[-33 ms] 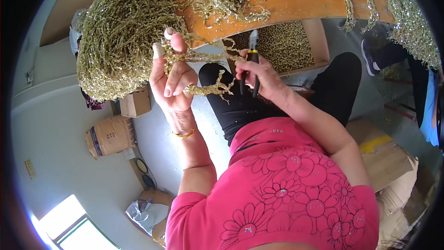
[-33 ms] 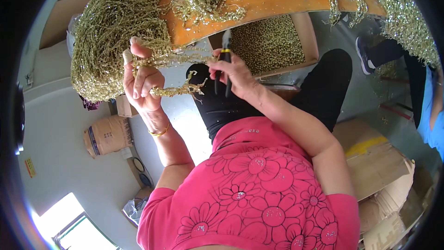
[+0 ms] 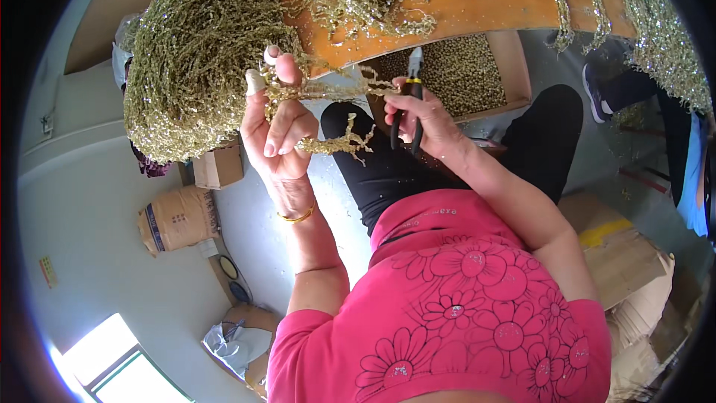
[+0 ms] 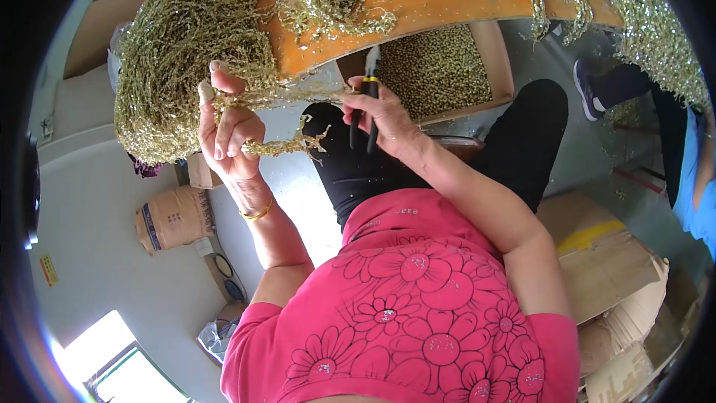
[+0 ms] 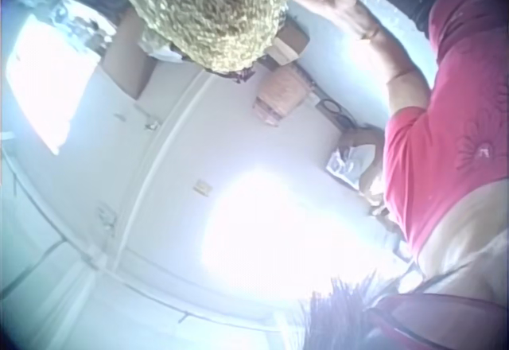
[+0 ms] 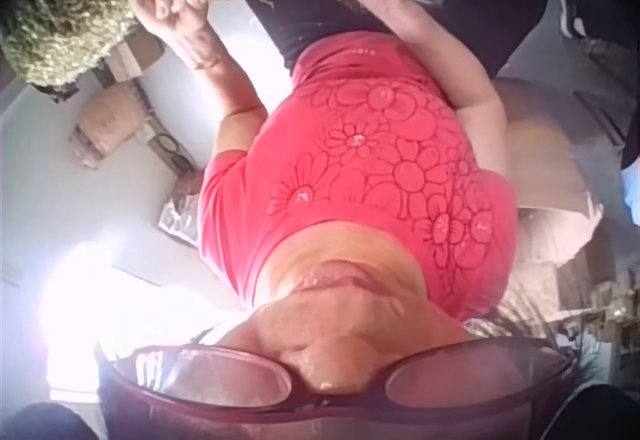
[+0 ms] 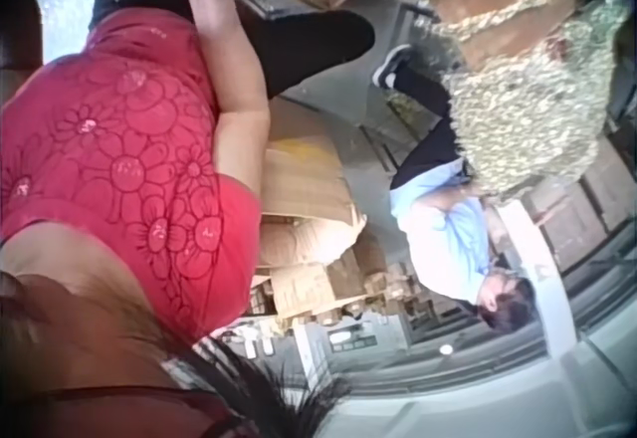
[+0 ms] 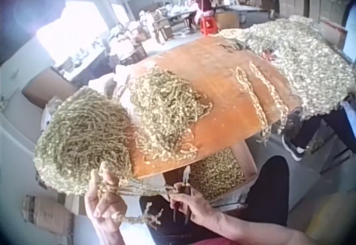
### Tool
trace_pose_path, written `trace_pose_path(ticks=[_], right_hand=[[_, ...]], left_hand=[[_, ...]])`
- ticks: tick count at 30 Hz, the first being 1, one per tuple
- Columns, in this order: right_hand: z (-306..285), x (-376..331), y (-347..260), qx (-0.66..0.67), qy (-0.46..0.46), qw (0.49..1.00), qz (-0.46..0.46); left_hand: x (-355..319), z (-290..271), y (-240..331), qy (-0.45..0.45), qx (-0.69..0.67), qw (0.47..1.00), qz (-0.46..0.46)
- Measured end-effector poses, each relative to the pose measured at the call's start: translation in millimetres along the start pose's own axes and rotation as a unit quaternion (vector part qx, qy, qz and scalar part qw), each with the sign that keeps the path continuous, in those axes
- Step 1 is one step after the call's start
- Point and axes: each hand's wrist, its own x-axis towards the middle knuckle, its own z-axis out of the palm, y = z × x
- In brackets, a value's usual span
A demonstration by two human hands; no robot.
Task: The recorder uses wire cutters to cut segments of gold-colored decorative tinsel and place them into a cardboard box.
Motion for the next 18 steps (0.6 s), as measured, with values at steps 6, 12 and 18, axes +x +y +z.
trace_pose_path(ticks=[6, 12, 18], right_hand=[[13, -2, 24, -0.076, -0.060, 0.995, 0.023], [11, 10, 29, -0.043, 0.047, 0.998, 0.023], [-7, -2, 7, 0.023, 0.028, 0.999, 0.022]], left_hand=[[1, -8, -2, 0.004, 0.005, 1.000, -0.005], [0, -1, -7, -0.020, 0.013, 0.999, -0.028], [-13, 8, -6, -0.004, 0.154, 0.988, -0.026]])
